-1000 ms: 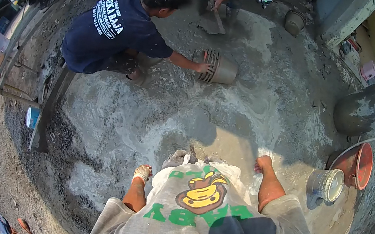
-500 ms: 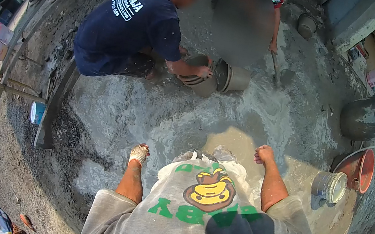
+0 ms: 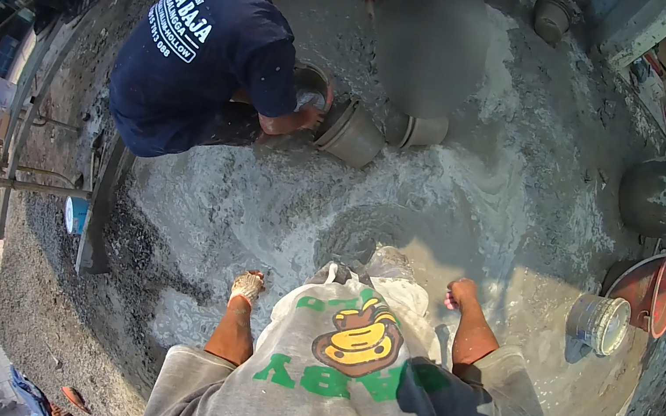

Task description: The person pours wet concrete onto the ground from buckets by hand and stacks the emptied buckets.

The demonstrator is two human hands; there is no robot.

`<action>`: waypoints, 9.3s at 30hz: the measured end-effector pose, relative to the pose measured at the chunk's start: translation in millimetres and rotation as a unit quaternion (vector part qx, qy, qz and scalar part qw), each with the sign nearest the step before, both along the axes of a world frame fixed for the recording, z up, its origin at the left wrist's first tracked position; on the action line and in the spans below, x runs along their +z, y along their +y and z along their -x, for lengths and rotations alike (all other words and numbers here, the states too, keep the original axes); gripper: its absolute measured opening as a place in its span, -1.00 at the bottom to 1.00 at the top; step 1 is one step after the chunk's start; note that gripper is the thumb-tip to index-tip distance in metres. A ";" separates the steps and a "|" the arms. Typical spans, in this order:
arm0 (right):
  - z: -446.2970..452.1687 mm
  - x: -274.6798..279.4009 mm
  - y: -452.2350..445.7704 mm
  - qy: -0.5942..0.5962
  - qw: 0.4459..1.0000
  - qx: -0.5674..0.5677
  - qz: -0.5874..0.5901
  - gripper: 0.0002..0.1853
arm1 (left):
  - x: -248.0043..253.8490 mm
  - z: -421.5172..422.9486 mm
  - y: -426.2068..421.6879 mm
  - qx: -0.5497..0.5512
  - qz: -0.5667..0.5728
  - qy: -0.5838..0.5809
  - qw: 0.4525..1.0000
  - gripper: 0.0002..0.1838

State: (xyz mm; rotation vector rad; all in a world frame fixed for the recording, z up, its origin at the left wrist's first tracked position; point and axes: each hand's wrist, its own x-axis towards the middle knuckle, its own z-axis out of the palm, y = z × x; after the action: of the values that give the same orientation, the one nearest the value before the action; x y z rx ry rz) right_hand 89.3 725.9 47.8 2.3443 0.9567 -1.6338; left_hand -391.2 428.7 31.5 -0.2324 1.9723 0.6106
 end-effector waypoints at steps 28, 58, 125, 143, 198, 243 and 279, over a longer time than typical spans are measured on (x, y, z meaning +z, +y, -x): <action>414.8 -159.4 121.1 0.018 0.994 -0.089 -0.061 -0.48 | -70.3 248.5 241.8 -0.407 -0.091 0.090 0.905 -0.74; 128.9 -308.5 -38.0 -0.009 0.921 -0.301 -0.248 -0.67 | -141.1 -102.0 389.3 -0.695 -0.160 -0.138 0.687 -0.61; 808.3 -303.0 -63.8 0.034 0.986 -0.096 -0.130 0.05 | -202.9 504.1 230.0 -0.388 -0.166 0.150 0.894 -0.47; 566.0 -379.4 -114.7 0.072 0.989 0.114 -0.057 -0.41 | -167.5 623.8 256.5 -0.653 0.047 0.396 0.644 -0.67; 332.1 -362.7 176.6 -0.093 0.881 -0.241 -0.396 -0.06 | -346.6 113.3 417.5 -0.344 -0.348 -0.039 0.872 -0.39; 198.8 -299.4 15.3 -0.010 0.993 -0.114 -0.033 -0.65 | -99.1 159.3 398.9 -0.590 -0.161 0.409 0.678 -0.40; 526.0 -176.2 693.7 0.090 0.963 -0.153 -0.203 -0.55 | -146.9 346.2 1026.4 -0.262 -0.267 0.165 0.913 -0.70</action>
State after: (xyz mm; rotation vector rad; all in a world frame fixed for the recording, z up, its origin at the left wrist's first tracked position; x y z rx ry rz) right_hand -436.7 1419.6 -128.5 2.7667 1.0976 -1.9504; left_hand -737.4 1455.1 -115.4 0.7603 1.9749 0.8334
